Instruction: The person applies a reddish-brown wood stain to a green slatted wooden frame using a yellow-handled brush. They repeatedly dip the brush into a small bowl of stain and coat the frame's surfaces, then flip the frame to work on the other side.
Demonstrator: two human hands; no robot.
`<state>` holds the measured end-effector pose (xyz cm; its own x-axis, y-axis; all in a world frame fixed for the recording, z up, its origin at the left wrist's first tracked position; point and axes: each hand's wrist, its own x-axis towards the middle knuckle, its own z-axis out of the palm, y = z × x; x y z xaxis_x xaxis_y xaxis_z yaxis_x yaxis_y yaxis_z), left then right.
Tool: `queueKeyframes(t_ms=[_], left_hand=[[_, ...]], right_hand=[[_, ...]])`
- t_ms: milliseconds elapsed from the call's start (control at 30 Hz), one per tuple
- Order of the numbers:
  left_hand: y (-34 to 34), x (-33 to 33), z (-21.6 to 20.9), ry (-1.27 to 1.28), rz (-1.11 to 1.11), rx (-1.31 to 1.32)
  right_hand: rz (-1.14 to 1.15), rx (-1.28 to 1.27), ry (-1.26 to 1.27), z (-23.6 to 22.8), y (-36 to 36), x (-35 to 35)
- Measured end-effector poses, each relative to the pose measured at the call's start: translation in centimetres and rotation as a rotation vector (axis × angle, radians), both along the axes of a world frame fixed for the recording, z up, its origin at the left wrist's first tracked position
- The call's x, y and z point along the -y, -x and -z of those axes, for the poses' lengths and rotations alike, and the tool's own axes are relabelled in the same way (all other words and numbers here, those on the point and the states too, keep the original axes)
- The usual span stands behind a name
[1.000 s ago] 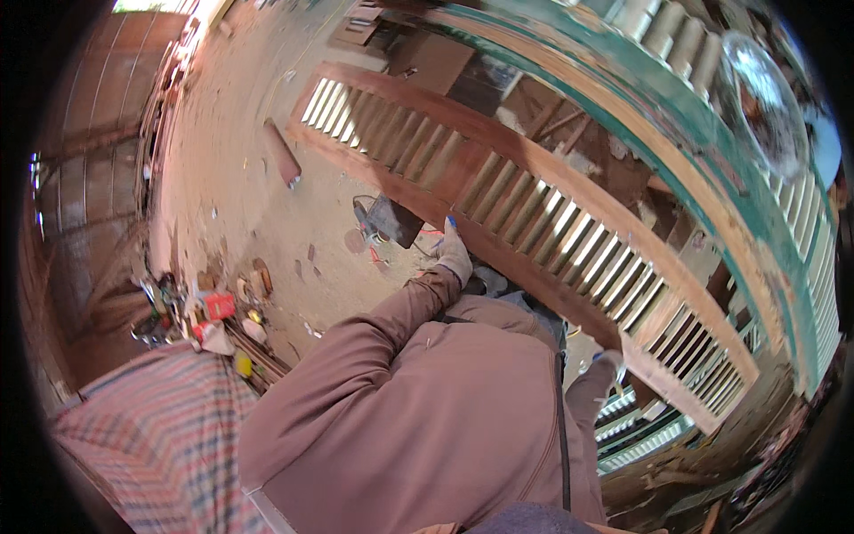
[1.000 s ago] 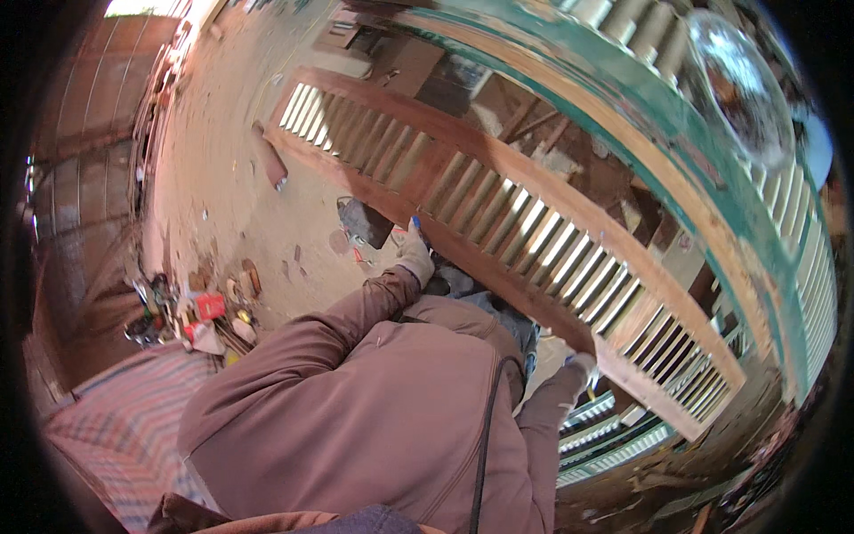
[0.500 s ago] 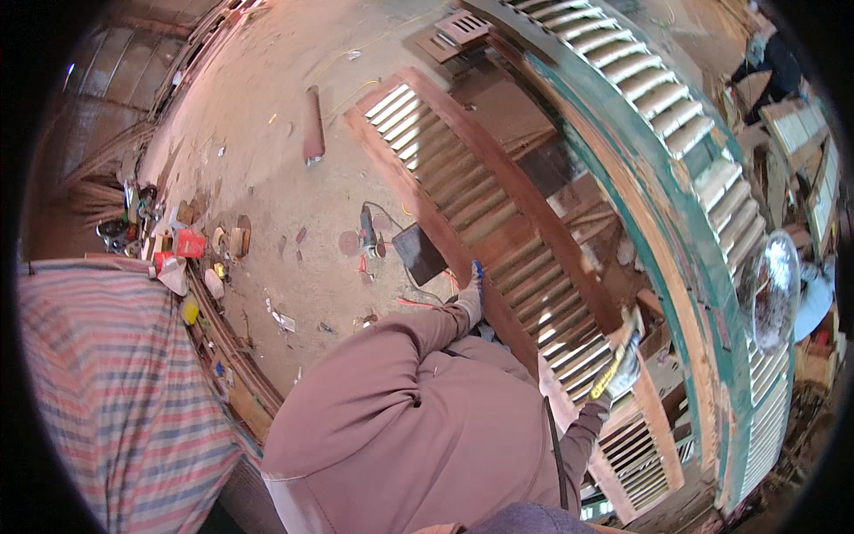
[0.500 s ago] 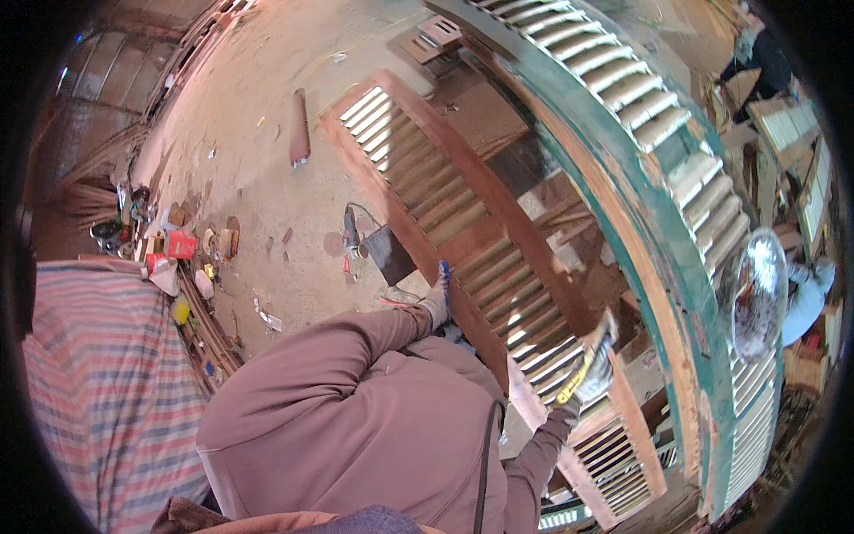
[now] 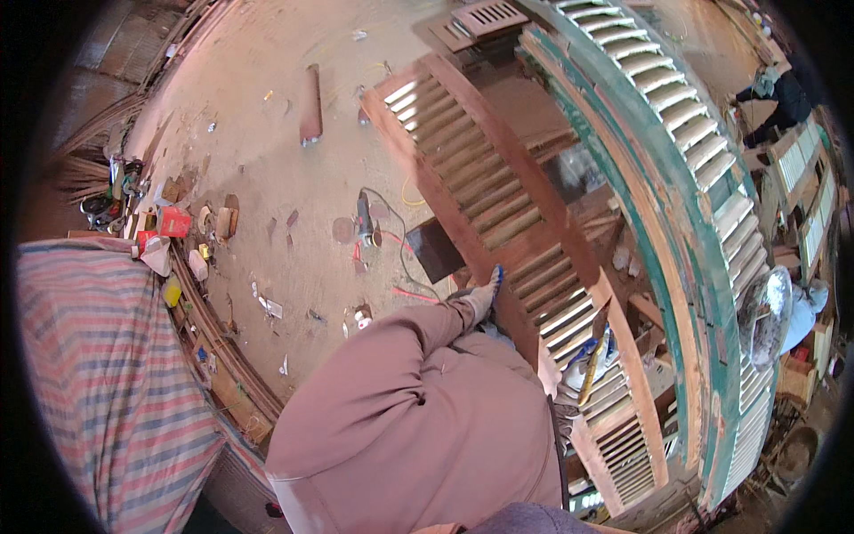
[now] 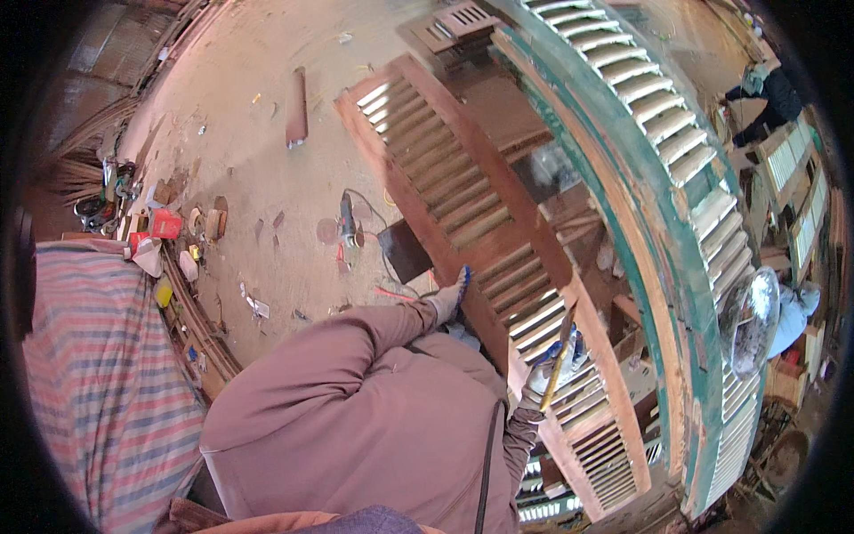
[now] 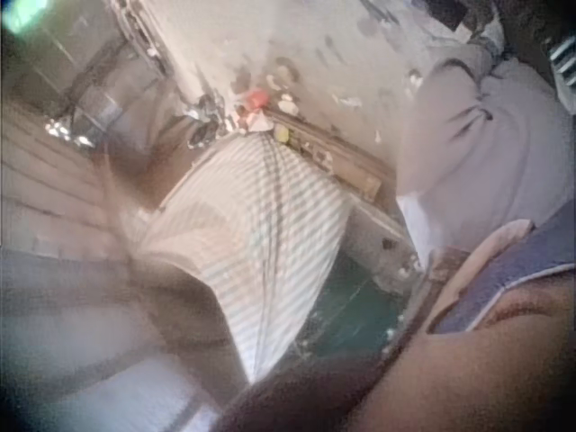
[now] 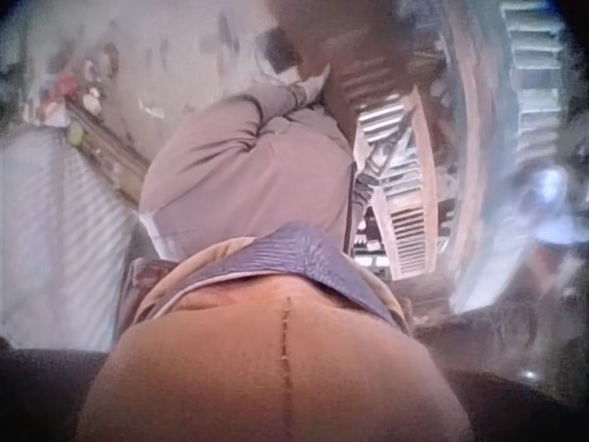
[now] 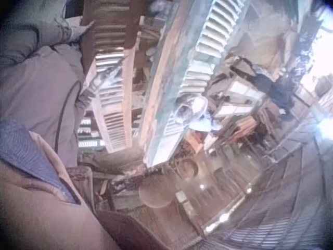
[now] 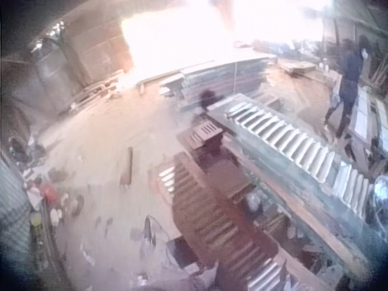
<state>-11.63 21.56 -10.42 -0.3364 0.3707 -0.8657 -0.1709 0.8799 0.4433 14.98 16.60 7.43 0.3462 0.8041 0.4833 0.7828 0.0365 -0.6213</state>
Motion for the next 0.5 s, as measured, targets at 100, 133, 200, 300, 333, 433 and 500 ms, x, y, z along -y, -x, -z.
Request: queueKeyframes(t_ms=[100,133,200,300,333,433,500], left_hand=[[-0.1,-2.4,-5.4,0.29,0.5,0.34],[2.1,-1.3,-4.1,0.165,0.636,0.303],[2.6,-2.4,-5.7,-0.045,1.099,0.18],[4.0,-5.0,-10.6,-0.312,1.744,-0.068],[1.0,-8.0,-15.1,-0.33,1.833,-0.02],[-1.7,-12.4,-21.0,-0.22,1.491,0.281],[-6.6,-15.4,-21.0,-0.607,1.319,0.512]], right_hand=[[0.267,-0.034,0.13,3.6,-3.1,6.1],[0.292,-0.1,0.158,4.4,-2.6,7.4],[0.42,-0.148,0.201,6.5,-3.8,10.9],[0.564,-0.297,0.209,8.5,-3.9,14.4],[0.755,-0.557,0.137,7.5,-3.6,15.6],[0.655,-0.313,0.326,3.0,-0.1,12.9],[0.675,-0.23,0.366,0.2,1.6,11.8]])
